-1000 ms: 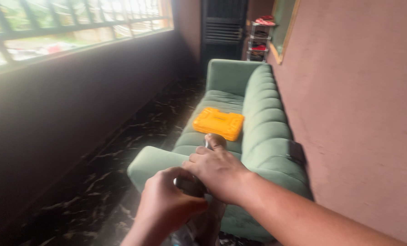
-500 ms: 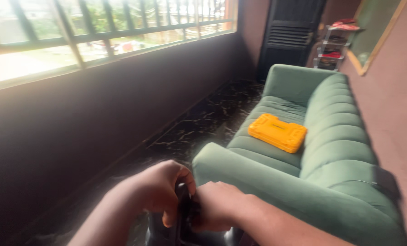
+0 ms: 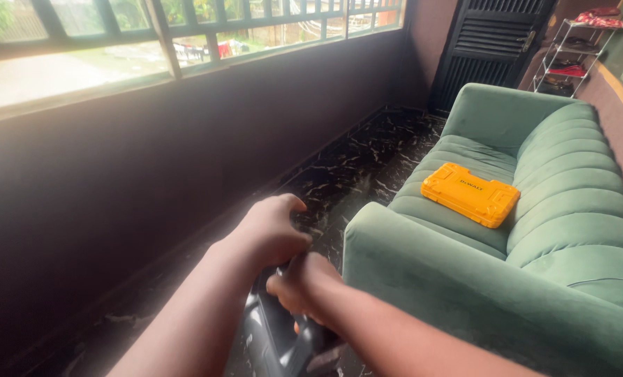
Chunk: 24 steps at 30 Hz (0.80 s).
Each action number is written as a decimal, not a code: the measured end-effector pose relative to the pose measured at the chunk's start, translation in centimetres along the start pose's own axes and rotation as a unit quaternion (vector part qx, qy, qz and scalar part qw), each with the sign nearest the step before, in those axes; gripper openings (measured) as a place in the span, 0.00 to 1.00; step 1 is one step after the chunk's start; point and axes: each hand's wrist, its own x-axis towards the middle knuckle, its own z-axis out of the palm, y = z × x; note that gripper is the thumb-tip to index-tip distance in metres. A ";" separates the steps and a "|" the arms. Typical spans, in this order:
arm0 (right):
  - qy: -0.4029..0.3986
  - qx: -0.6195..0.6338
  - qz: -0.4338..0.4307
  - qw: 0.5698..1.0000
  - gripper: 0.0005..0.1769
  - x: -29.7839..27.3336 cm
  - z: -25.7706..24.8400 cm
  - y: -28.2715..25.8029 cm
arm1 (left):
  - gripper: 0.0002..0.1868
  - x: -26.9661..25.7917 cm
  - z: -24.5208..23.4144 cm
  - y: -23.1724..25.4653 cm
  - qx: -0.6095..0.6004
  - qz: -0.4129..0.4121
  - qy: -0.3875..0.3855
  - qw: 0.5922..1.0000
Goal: The person assembles a handheld vacuum cleaner by fitting and twisting its components together by hand.
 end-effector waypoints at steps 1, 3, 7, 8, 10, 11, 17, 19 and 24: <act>-0.008 0.025 0.003 1.000 0.18 0.3 0.2 -0.3 | 0.37 0.4 0.0 -0.4 0.008 -0.042 0.003 0.999; -0.010 -0.013 -0.011 1.000 0.17 1.3 0.5 -0.4 | 0.36 0.5 1.0 -1.2 0.032 -0.040 0.024 0.998; -0.005 -0.083 -0.084 0.993 0.15 3.5 0.8 -0.1 | 0.35 2.2 2.3 -2.7 0.048 -0.053 0.030 0.997; -0.007 -0.081 -0.086 0.993 0.15 3.8 0.9 -0.2 | 0.35 2.7 2.6 -2.9 0.050 -0.056 0.030 0.997; -0.064 -0.018 -0.052 0.996 0.16 4.2 0.8 -0.6 | 0.34 3.4 3.1 -3.4 0.021 -0.067 0.031 0.997; -0.063 -0.016 -0.052 0.997 0.16 4.5 0.5 -0.9 | 0.34 4.0 3.1 -3.6 0.022 -0.066 0.031 0.997; -0.088 -0.078 -0.024 0.993 0.17 7.2 2.5 -0.4 | 0.33 4.2 3.1 -5.4 0.049 -0.066 0.024 0.996; -0.213 -0.142 -0.074 0.964 0.18 9.0 2.9 -0.6 | 0.34 4.2 3.4 -5.7 0.039 -0.048 0.045 0.997; -0.131 -0.111 -0.042 0.984 0.18 7.8 2.0 -1.0 | 0.34 4.3 2.7 -5.0 0.038 -0.070 0.032 0.996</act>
